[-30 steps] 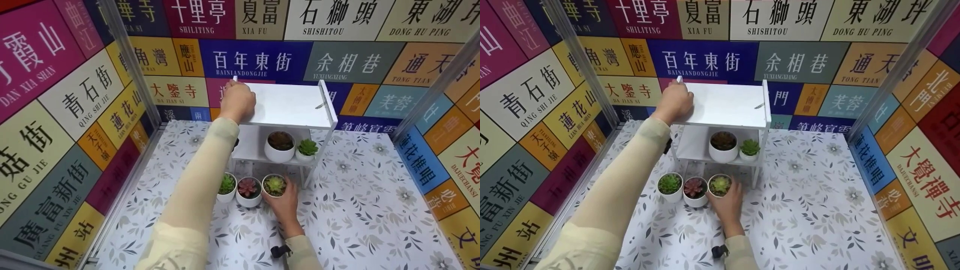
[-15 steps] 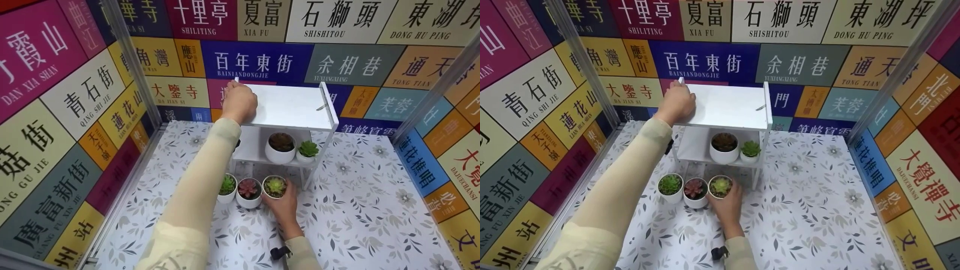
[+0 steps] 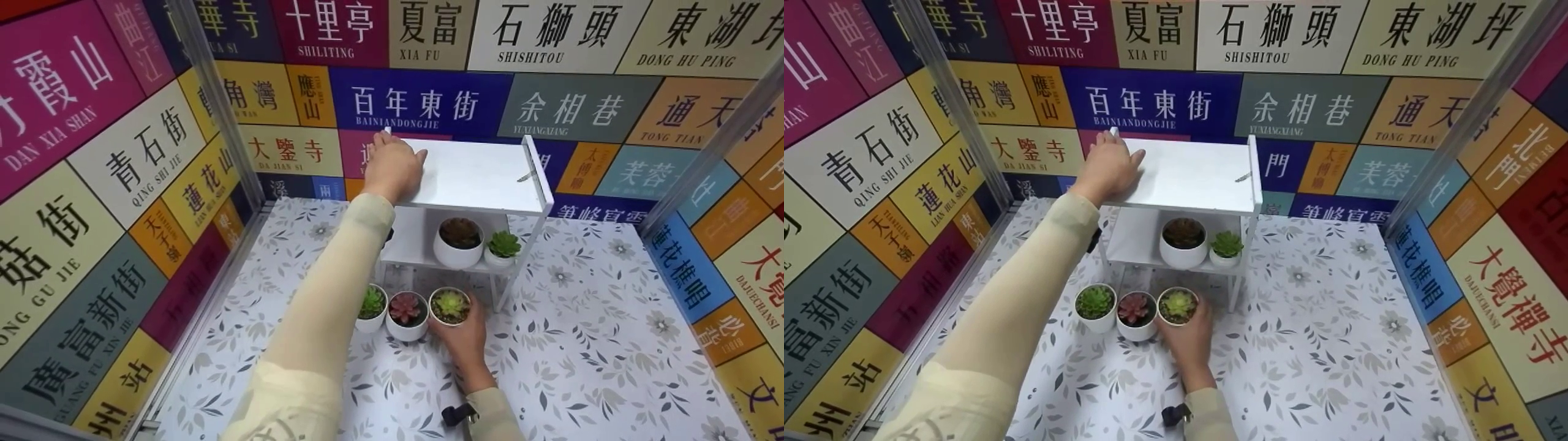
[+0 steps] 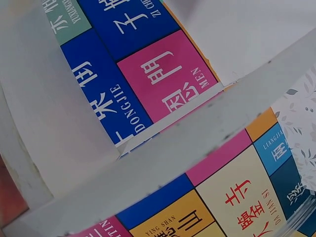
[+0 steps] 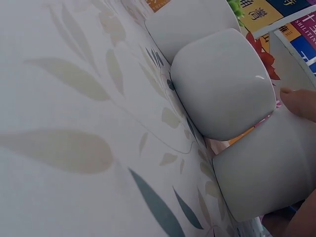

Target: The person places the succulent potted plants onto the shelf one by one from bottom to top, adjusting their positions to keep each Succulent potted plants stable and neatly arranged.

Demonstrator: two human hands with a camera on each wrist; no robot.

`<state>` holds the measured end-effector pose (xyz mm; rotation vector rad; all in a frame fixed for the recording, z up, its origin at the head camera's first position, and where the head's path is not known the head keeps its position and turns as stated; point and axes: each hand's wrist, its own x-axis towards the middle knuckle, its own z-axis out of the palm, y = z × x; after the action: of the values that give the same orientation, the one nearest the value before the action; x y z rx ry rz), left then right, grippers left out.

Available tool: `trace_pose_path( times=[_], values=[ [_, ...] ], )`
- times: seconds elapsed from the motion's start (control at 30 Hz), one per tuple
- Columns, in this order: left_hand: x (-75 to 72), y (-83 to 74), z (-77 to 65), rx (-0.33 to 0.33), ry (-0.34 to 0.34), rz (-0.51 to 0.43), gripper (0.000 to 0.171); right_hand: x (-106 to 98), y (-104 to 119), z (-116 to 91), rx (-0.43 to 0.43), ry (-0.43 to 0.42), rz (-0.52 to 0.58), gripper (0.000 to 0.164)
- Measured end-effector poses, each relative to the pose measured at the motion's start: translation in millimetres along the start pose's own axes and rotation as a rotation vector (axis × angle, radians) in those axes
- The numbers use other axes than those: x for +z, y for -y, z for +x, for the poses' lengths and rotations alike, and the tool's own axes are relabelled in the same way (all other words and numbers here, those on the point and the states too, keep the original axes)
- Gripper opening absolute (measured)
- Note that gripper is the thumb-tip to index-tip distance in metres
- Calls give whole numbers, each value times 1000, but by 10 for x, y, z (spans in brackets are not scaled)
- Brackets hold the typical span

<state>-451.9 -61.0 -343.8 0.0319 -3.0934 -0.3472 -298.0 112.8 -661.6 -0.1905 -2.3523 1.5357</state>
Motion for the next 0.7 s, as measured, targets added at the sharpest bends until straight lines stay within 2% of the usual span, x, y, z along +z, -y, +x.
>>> trace_pose_path(
  times=[0.4, 0.7],
  values=[
    [0, 16, 0, 38, -1, 20, 82, 10, -39, -30, 47, 7, 51, 112],
    [10, 29, 3, 48, -10, 7, 83, 18, -46, -43, 6, -23, 71, 106]
  ],
)
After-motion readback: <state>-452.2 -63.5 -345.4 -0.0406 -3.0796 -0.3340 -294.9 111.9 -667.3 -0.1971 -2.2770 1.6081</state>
